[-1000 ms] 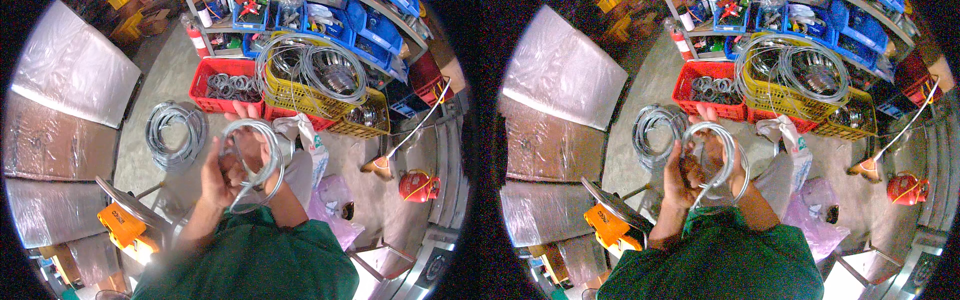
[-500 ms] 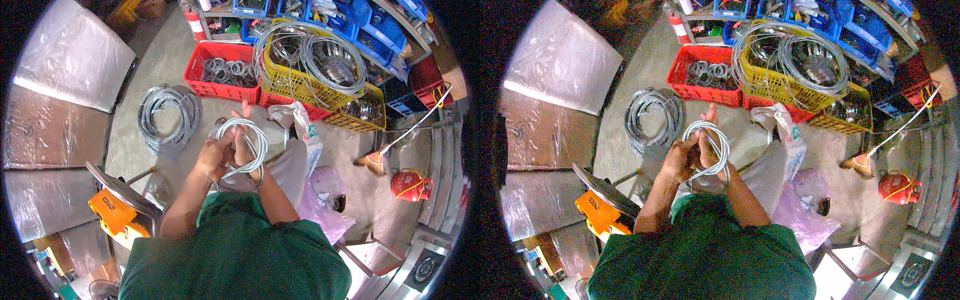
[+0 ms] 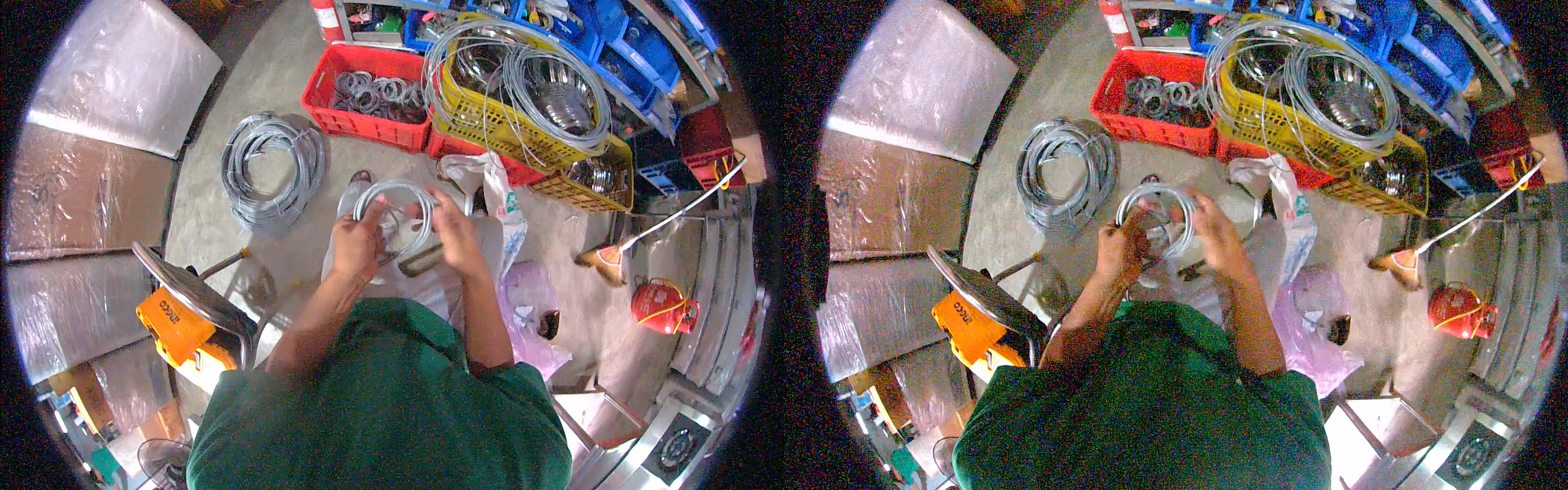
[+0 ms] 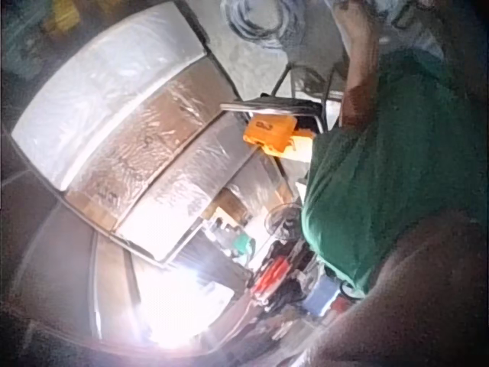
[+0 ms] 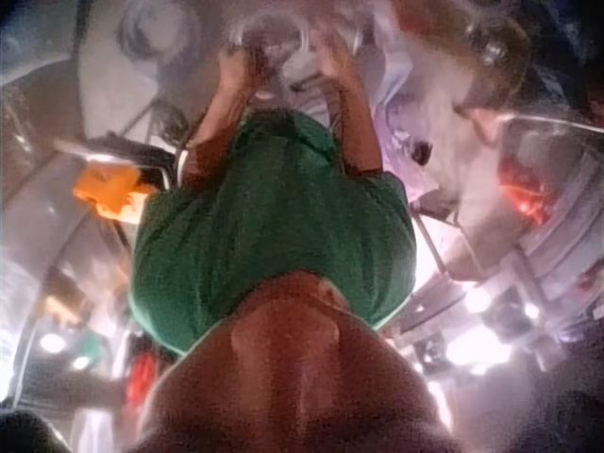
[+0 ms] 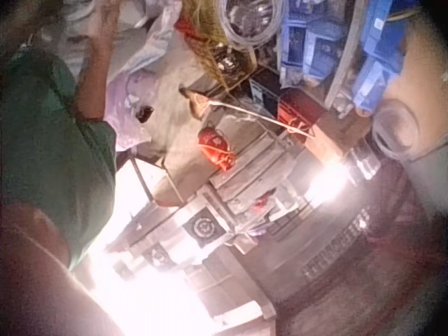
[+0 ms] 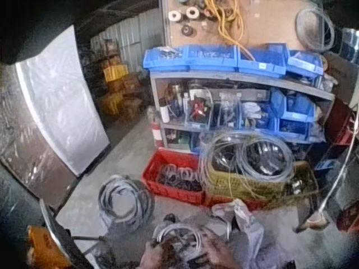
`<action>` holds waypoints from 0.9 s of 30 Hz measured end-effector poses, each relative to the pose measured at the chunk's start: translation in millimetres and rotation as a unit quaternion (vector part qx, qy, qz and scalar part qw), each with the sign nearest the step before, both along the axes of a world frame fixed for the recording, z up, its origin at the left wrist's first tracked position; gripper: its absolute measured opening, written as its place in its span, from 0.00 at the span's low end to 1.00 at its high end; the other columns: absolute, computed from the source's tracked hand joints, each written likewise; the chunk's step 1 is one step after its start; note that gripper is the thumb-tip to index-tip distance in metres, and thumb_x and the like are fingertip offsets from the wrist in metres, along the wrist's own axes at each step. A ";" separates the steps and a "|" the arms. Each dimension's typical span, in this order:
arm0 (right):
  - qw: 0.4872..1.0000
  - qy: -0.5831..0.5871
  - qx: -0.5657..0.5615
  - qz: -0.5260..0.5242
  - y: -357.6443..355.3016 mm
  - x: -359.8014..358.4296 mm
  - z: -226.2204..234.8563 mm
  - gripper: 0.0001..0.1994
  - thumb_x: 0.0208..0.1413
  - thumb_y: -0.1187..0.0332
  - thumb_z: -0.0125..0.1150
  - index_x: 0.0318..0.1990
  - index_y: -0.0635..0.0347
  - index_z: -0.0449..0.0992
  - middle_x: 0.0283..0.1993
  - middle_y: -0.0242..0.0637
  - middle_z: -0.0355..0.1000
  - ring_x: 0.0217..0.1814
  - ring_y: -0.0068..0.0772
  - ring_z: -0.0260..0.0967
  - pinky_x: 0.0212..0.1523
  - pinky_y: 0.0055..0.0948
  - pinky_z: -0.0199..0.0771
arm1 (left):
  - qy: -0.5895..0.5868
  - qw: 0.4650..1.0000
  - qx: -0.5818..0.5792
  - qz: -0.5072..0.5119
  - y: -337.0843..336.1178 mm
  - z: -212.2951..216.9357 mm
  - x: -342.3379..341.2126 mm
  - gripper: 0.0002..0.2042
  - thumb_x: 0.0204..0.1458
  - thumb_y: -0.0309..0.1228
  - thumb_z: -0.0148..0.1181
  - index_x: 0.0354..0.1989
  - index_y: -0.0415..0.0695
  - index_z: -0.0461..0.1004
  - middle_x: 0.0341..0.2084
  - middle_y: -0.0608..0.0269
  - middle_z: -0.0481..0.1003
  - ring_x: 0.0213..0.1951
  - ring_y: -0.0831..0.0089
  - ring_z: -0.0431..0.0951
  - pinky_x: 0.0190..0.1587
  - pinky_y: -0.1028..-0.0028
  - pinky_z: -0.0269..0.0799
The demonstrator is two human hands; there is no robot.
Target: The person repeatedly coils a length of thin metal wire by hand into a compact loop and places the finished coil into a yellow basket. The person handles the wire directly without tools, forming multiple coils and stacking them in the basket.
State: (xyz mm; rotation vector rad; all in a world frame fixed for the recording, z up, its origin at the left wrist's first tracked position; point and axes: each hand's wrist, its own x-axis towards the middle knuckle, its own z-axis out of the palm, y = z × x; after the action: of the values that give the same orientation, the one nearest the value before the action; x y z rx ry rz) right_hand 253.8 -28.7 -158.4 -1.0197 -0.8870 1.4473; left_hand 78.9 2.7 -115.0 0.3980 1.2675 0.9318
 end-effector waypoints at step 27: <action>0.971 -0.049 0.195 -0.133 18.4 -4.8 14.1 0.05 0.66 0.71 0.46 0.45 0.60 0.68 0.44 0.38 0.70 0.45 0.39 0.71 0.53 0.38 0.71 | -0.043 0.988 -0.087 -0.122 -4.5 -46.4 -33.4 0.26 0.59 0.49 0.56 0.62 0.53 0.59 0.15 0.74 0.55 0.14 0.80 0.54 0.17 0.75 0.47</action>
State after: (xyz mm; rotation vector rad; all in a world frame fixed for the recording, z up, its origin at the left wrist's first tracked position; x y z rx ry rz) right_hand 249.0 -10.3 -144.2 -0.8781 -1.0158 0.9564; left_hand 45.5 -1.8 -161.4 0.3612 1.1804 0.6189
